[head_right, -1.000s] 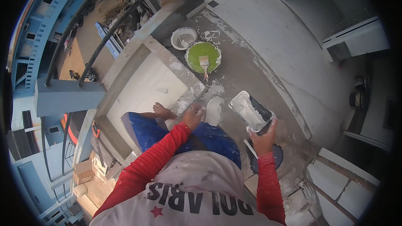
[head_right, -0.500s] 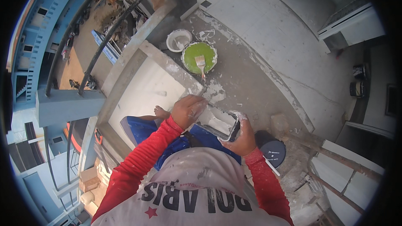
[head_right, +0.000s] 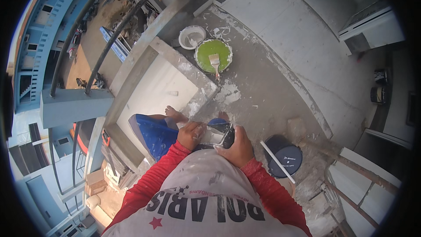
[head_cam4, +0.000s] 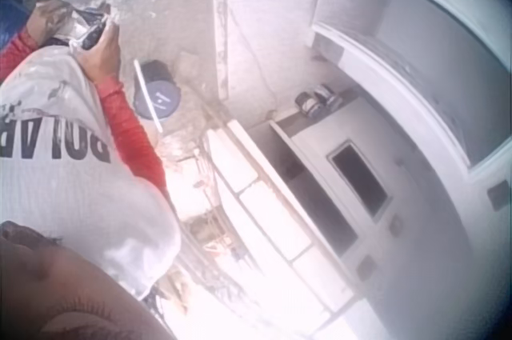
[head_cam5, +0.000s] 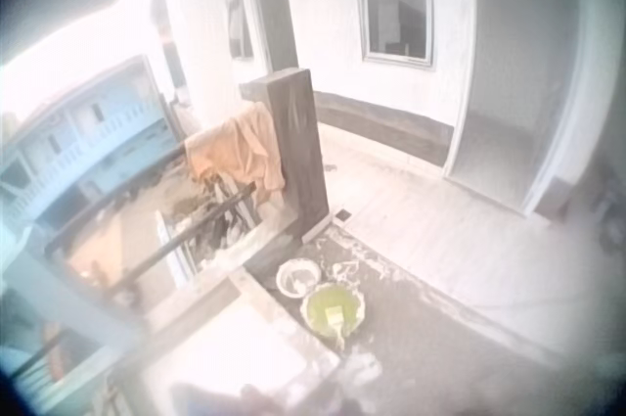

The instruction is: The person scoops white plaster from a container and spreads it onto a concrete balcony ledge using a trowel. They then use a paint roller to smooth the applied plaster across the surface.

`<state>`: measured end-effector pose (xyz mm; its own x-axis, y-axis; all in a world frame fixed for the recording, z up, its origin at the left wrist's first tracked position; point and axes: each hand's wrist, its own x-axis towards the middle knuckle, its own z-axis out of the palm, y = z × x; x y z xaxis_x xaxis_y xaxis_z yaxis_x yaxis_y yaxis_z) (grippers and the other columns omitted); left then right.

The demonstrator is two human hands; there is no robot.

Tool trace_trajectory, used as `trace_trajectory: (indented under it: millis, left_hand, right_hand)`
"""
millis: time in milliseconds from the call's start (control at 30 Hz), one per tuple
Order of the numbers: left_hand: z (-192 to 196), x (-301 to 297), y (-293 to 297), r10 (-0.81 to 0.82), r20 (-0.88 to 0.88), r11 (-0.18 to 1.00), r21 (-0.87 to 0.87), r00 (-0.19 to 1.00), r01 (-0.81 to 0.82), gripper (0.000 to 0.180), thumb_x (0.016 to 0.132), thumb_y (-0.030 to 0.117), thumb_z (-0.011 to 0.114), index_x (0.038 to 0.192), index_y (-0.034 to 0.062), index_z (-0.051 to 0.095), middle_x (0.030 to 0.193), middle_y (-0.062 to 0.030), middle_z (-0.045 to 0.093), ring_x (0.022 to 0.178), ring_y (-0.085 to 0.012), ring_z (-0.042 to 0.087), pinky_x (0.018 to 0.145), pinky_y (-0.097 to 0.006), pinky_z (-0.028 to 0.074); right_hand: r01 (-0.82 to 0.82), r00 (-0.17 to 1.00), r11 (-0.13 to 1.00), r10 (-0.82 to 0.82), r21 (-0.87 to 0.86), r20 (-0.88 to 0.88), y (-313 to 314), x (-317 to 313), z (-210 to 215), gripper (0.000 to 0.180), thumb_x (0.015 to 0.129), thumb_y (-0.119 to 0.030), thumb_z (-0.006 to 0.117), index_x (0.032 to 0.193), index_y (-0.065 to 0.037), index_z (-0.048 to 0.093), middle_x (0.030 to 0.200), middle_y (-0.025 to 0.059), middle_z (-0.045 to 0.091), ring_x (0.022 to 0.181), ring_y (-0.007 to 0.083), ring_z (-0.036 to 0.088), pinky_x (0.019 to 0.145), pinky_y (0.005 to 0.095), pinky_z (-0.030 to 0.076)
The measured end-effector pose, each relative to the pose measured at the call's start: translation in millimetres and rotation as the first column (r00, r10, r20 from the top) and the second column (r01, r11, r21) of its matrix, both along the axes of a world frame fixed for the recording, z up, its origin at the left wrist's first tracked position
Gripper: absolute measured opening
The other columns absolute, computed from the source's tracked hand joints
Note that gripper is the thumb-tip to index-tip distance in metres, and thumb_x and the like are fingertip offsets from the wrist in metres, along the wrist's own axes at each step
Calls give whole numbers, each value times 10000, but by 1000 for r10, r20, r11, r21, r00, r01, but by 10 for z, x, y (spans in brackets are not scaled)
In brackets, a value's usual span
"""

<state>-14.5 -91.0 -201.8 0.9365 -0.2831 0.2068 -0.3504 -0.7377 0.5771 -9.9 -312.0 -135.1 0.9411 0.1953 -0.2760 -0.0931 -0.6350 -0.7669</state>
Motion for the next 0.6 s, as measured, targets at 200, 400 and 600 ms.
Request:
trace_trajectory:
  millis: [200, 400, 600]
  left_hand:
    - [-37, -95, 43, -55, -15, 998, 37, 998, 56, 132, 791, 74, 659, 922, 61, 670, 899, -84, 658, 771, -271, 649, 620, -383, 540]
    - [34, -25, 60, -146, -70, 989, -37, 987, 144, 198, 745, 56, 708, 939, 36, 674, 938, -99, 659, 848, -273, 635, 719, -377, 538]
    - [114, 19, 81, -232, -233, 967, -164, 944, 197, 220, 748, 58, 711, 961, 27, 670, 928, -126, 637, 832, -318, 619, 749, -389, 523]
  right_hand:
    - [-45, 999, 999, 46, -4, 29, 1, -21, -52, 807, 626, -302, 856, 1234, 20, 434, 1117, 217, 550, 1044, 407, 574, 884, 449, 482]
    - [-85, 996, 995, 84, -42, -36, -10, -9, -1, 862, 620, -302, 874, 1274, 25, 419, 1154, 220, 548, 1062, 388, 583, 918, 424, 477]
    - [-155, 988, 986, 156, -66, 10, -6, 7, 46, 884, 587, -311, 887, 1261, -1, 408, 1139, 196, 515, 1012, 402, 588, 841, 451, 506]
